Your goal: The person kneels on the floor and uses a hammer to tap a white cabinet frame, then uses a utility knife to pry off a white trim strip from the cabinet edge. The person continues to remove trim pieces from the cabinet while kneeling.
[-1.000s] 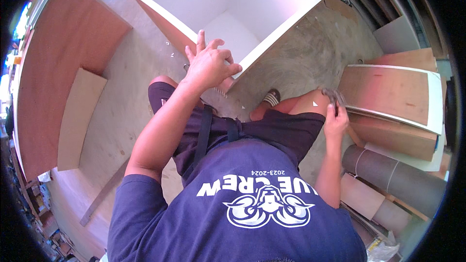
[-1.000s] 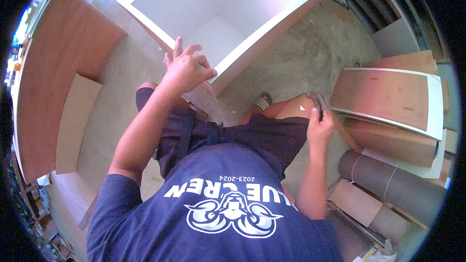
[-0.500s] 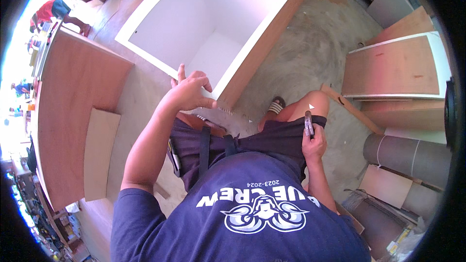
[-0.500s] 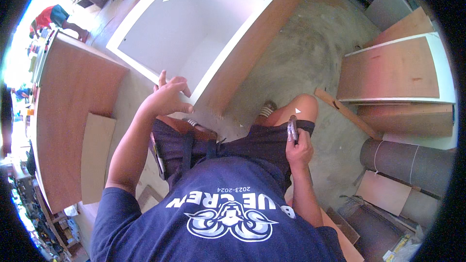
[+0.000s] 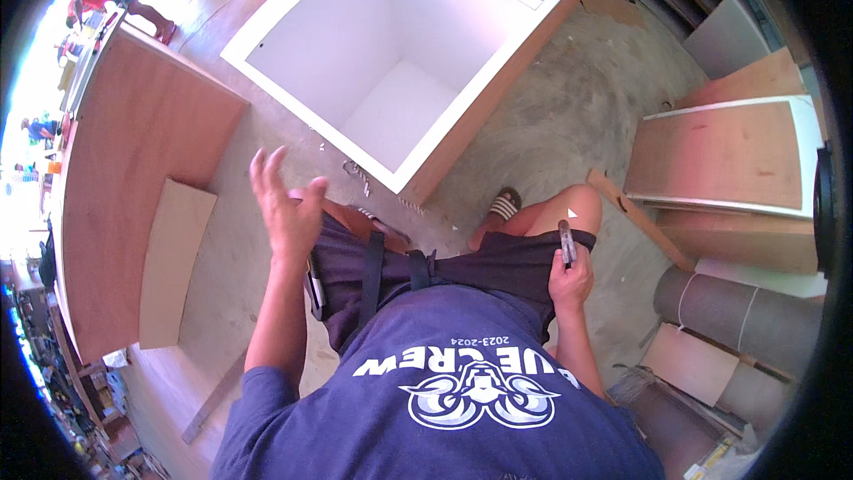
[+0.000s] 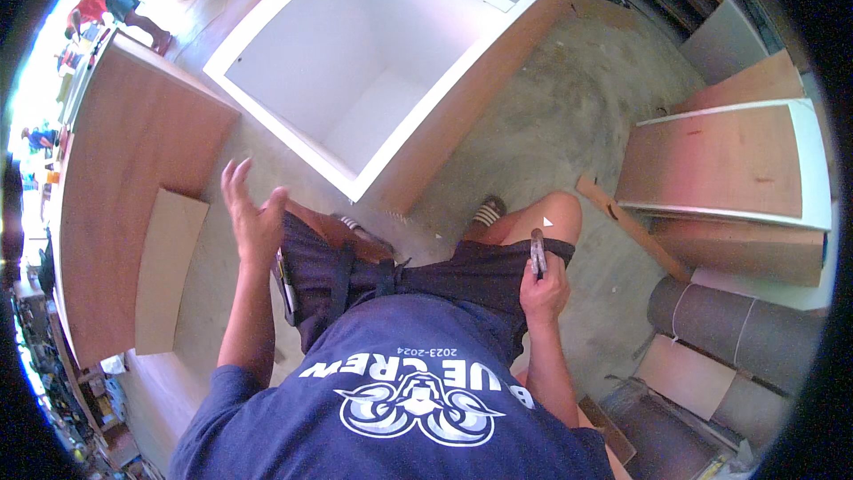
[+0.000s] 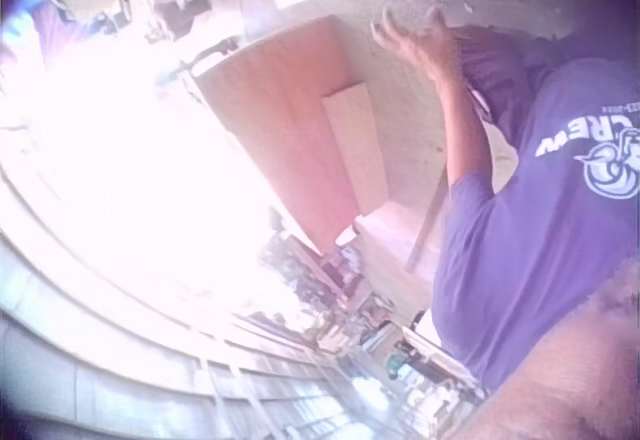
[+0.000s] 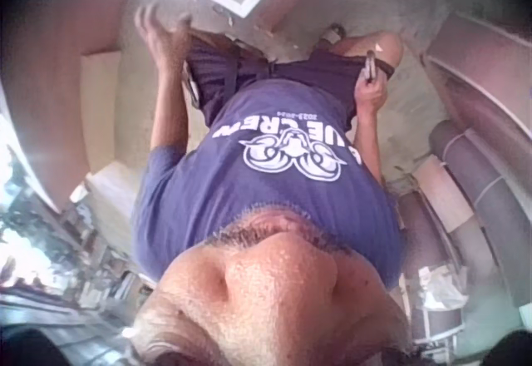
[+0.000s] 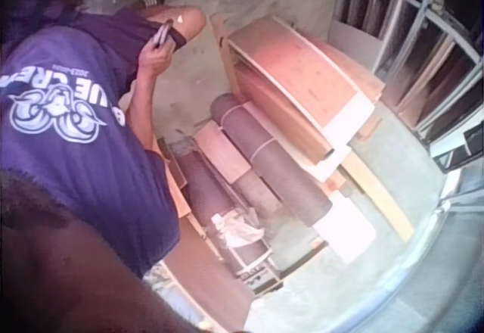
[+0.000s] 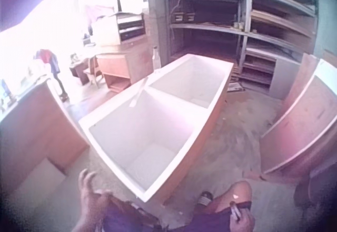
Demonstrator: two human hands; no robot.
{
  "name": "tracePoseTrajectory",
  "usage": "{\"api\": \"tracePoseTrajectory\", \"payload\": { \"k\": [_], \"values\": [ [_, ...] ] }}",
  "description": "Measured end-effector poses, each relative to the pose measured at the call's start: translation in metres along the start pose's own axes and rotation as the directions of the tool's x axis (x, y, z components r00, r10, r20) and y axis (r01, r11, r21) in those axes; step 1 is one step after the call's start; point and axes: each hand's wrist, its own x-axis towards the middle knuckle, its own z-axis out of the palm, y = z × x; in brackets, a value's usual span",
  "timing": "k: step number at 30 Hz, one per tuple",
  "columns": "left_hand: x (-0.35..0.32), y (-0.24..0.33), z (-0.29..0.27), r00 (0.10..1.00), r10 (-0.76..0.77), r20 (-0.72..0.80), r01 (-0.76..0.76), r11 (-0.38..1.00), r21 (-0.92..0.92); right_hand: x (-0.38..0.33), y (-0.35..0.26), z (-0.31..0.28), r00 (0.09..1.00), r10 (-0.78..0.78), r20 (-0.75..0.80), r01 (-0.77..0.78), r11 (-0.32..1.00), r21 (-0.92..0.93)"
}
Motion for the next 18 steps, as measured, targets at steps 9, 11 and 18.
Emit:
{"api": "tracePoseTrajectory", "payload": {
  "k": [9, 11, 18],
  "values": [
    [-0.118, -0.056, -0.038, 0.859, -0.501, 0.110, 0.453, 0.841, 0.295, 0.008, 0.008, 0.008, 0.995, -0.097, 0.011, 0.097, 0.995, -0.016],
    [-0.133, -0.055, -0.036, 0.822, -0.552, 0.144, 0.485, 0.809, 0.333, 0.007, 0.007, 0.007, 0.998, -0.052, 0.033, 0.054, 0.997, -0.053],
    [-0.136, -0.052, -0.021, 0.775, -0.571, 0.272, 0.560, 0.819, 0.123, 0.012, 0.007, 0.003, 0.992, -0.116, 0.055, 0.114, 0.993, 0.037]
  ]
}}
